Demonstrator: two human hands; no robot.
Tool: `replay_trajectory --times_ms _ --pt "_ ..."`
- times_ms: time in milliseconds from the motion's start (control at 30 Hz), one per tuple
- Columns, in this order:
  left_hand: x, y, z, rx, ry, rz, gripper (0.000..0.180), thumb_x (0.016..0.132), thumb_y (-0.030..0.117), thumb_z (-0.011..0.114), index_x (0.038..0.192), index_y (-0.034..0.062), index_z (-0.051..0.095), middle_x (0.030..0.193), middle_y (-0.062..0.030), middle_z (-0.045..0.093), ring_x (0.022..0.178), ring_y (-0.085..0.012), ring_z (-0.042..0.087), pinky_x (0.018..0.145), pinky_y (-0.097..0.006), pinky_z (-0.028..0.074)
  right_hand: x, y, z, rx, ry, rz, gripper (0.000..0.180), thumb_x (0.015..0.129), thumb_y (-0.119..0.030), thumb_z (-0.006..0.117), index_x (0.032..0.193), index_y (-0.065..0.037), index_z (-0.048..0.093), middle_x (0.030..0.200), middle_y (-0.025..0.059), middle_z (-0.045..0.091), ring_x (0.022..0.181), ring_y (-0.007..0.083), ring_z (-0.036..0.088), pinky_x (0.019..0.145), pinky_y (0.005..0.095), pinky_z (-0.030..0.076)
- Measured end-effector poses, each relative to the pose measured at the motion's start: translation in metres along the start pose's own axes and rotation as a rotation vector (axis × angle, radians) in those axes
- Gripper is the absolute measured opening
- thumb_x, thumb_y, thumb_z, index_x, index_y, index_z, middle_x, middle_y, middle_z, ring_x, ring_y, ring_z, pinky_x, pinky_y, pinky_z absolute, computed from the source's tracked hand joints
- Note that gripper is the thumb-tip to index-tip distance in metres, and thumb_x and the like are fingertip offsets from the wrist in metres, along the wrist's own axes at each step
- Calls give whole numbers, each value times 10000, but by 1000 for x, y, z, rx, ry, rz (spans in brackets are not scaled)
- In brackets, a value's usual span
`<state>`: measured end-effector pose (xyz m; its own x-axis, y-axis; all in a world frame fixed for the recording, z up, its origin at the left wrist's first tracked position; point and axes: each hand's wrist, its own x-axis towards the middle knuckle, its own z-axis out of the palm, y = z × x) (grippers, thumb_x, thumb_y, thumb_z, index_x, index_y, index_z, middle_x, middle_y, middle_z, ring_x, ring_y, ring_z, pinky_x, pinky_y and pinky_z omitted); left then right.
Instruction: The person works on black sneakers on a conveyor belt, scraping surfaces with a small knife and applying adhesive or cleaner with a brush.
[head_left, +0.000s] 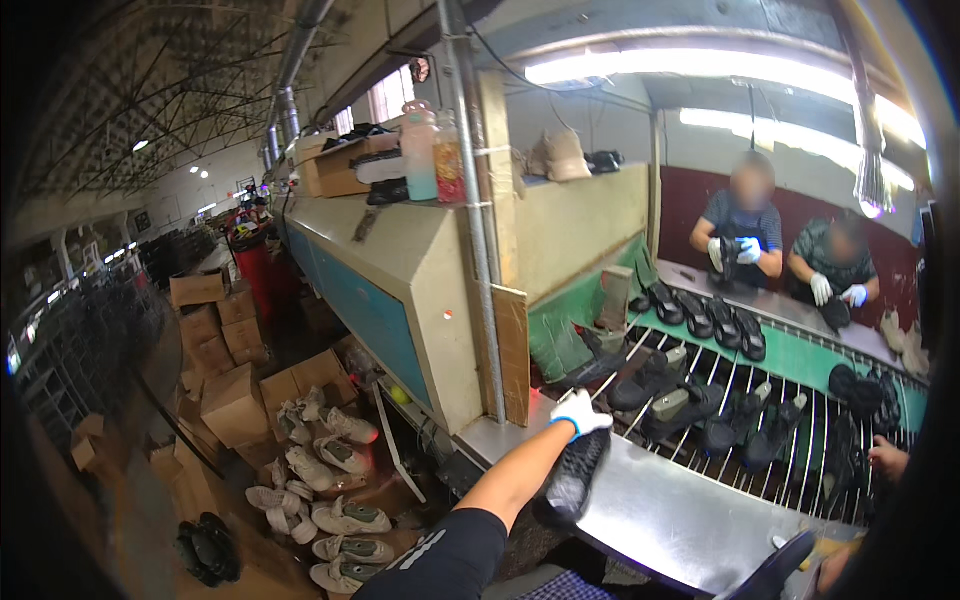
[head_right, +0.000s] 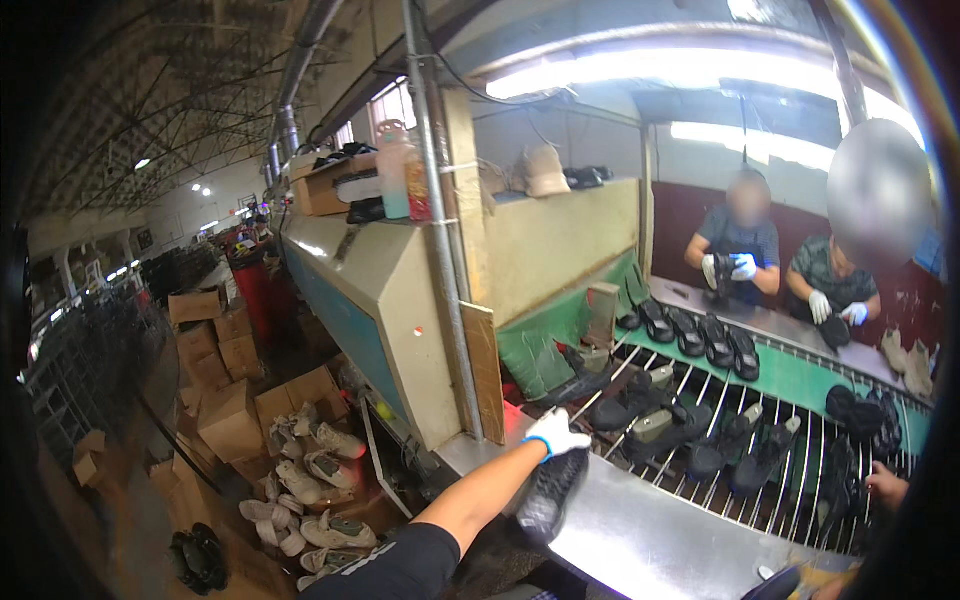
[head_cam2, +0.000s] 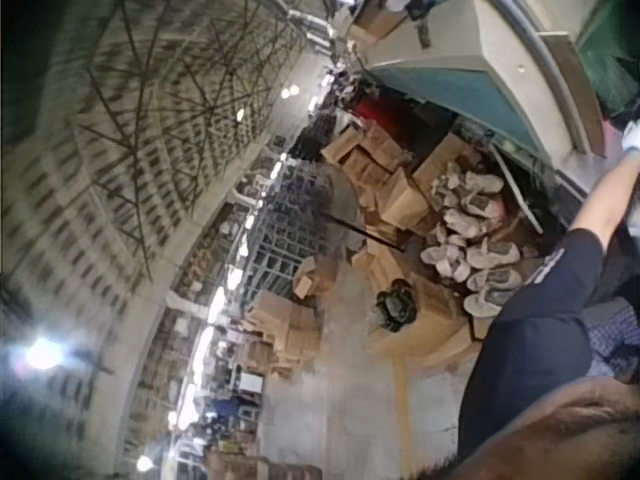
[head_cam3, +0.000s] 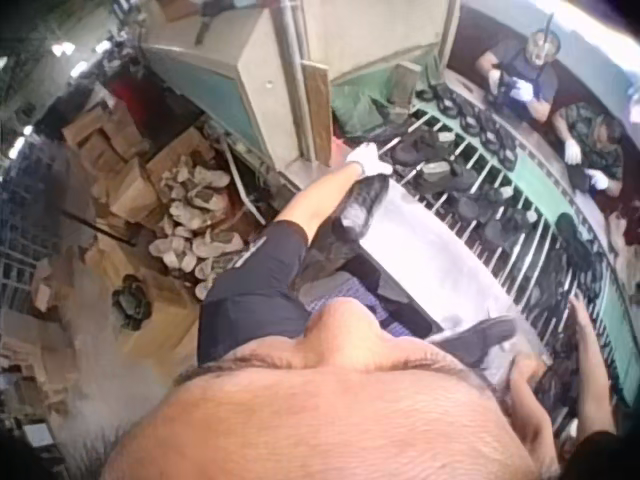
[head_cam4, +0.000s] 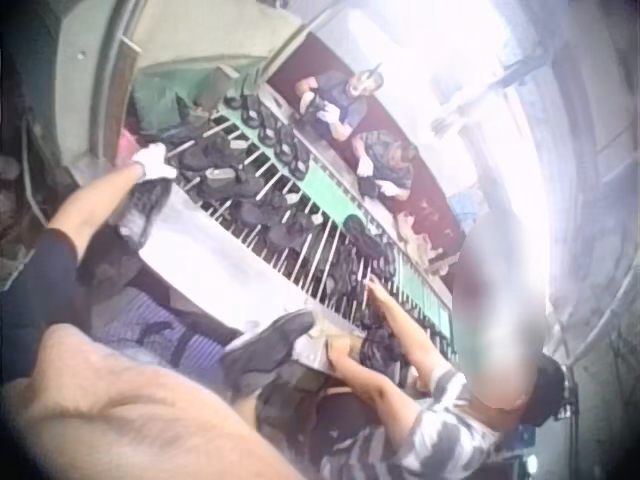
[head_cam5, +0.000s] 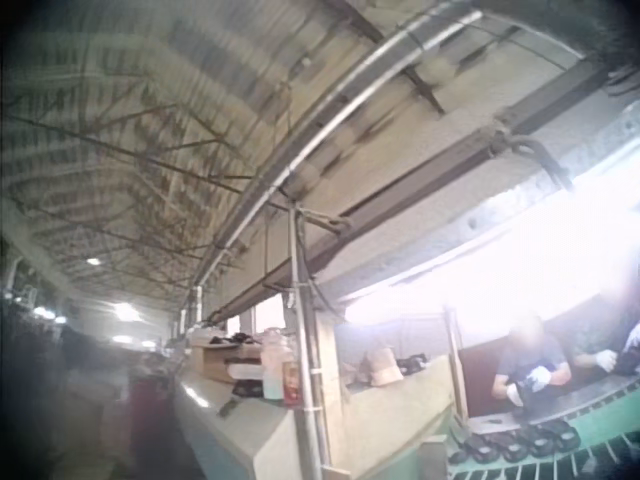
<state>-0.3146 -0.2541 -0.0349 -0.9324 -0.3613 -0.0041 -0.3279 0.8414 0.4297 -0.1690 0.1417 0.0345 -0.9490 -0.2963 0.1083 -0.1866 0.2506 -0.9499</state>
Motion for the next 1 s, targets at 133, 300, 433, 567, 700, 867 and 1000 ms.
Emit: replay_trajectory --times_ms 133,300,433,567,700,867,1000 --pt "-39 16 33 -294 -247 453 501 1005 442 668 1143 -35 738 1104 -184 767 1082 -342 710 977 -460 525 -34 4 2 167 -5 159 813 951 -604 499 1540 -45 492 1506 192 558 1367 347 547 1187 457 440" --pt "-139 83 54 -935 -453 610 336 1070 242 637 1300 6 699 1187 -129 748 1083 -201 692 984 -364 540 -99 49 -11 580 68 399 841 999 -666 431 1550 -32 483 1508 177 567 1362 322 557 1186 440 444" --pt "-236 137 30 -517 -532 640 372 1046 187 635 1387 43 667 1299 -195 723 1177 -277 708 1042 -391 542 -182 92 -16 1210 124 581 872 1039 -716 376 1559 -23 475 1509 165 575 1358 302 566 1186 426 448" --pt "-274 130 62 -748 -464 640 393 1010 87 626 1393 5 652 1322 -197 723 1235 -293 695 1084 -386 533 -210 118 8 1279 136 820 910 1045 -743 380 1601 -24 423 1607 193 497 1439 337 523 1230 451 426" --pt "-278 134 50 -901 -693 733 570 935 143 788 1449 -16 599 1435 -198 652 1331 -291 631 1159 -414 483 -237 123 13 1210 40 591 804 1065 -594 532 1568 27 443 1543 229 539 1384 339 575 1184 473 481" --pt "-286 141 43 -892 -702 882 944 711 263 1007 1473 -50 548 1489 -252 583 1378 -331 590 1179 -437 461 -238 132 13 1033 0 604 719 1083 -518 569 1475 84 530 1412 194 659 1251 274 675 1083 413 565" --pt "-283 134 37 -876 -655 909 941 708 270 1008 1466 -52 552 1489 -260 582 1377 -338 592 1177 -439 463 -236 141 21 1087 -41 493 769 1064 -558 587 1468 94 526 1412 169 658 1272 236 655 1107 388 533"
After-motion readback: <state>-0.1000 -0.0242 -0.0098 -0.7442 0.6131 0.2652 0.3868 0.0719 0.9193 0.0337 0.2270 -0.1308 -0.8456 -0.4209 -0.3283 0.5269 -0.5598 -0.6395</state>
